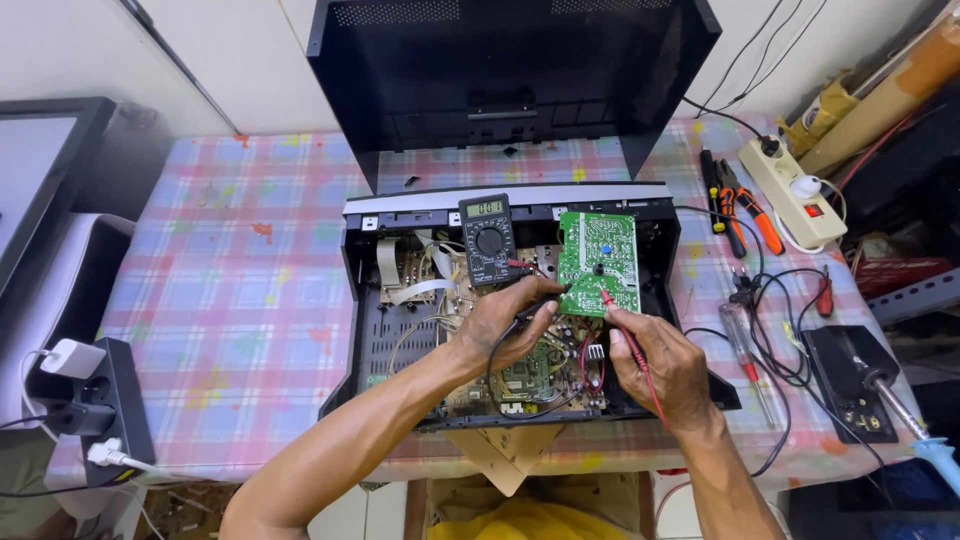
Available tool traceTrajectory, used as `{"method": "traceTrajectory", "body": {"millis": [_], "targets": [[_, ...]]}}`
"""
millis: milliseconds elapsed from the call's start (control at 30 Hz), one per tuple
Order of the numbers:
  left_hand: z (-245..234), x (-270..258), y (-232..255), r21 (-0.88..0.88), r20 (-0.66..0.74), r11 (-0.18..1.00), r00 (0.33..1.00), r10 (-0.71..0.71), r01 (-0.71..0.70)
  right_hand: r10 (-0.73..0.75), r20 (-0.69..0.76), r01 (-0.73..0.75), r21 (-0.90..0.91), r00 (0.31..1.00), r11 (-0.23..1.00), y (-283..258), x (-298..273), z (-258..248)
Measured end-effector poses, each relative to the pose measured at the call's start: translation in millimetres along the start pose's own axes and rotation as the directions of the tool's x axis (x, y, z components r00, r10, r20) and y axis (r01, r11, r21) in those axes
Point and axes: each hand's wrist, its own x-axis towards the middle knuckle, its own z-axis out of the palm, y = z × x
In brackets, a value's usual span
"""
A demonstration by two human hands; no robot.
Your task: The person holds a green circuit board and uses a multimeter to test various points on the board. They move the multimeter probes across different components while observing the readings on the multimeter display. The person also handles a larger circuit board with a heatsink and wires, placing it back into the open electronic device chassis.
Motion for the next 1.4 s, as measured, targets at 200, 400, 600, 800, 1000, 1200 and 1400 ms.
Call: {"method": "traceTrajectory", "body": {"millis": [200,400,600,800,1000,1200,1400], "targets": [[-5.5,-5.0,15.1,0.245,0.190,0.944,0.966,0.175,-0.220,-0.028,0.000,0.028,-0.073,1.000,0.997,-3.8,0.4,-0.2],[37.8,-42.2,-23.9,0.363,0.486,0.518,0.631,0.605,-0.775,-0.010,0.022,0.014,-0.204,1.000,0.979,14.1,-16.8,5.9],[39.2,-44.9,-29.4,0.367,0.509,0.382,0.527,0.680,-0.848,-0.021,0.019,0.024,-0.207,1.000,0.978,8.1,-12.9,5.5],[33.9,-40.1,-24.7,0.356,0.488,0.445,0.570,0.661,-0.821,0.011,0.014,-0.009,-0.124,1.000,0.992,7.5,-9.9,5.1],[32.1,-36.6,-16.0,0.389,0.445,0.460,0.600,0.665,-0.798,0.006,0.015,-0.005,-0.114,1.000,0.994,4.9,-6.5,3.8],[25.0,-32.3,-14.9,0.401,0.452,0.518,0.655,0.606,-0.756,0.016,0.014,-0.015,-0.097,1.000,0.995,1.3,-3.5,3.1],[8.5,-18.0,-16.3,0.403,0.345,0.619,0.738,0.580,-0.674,0.019,0.018,-0.018,-0.048,1.000,0.999,3.2,-4.7,2.2]]}}
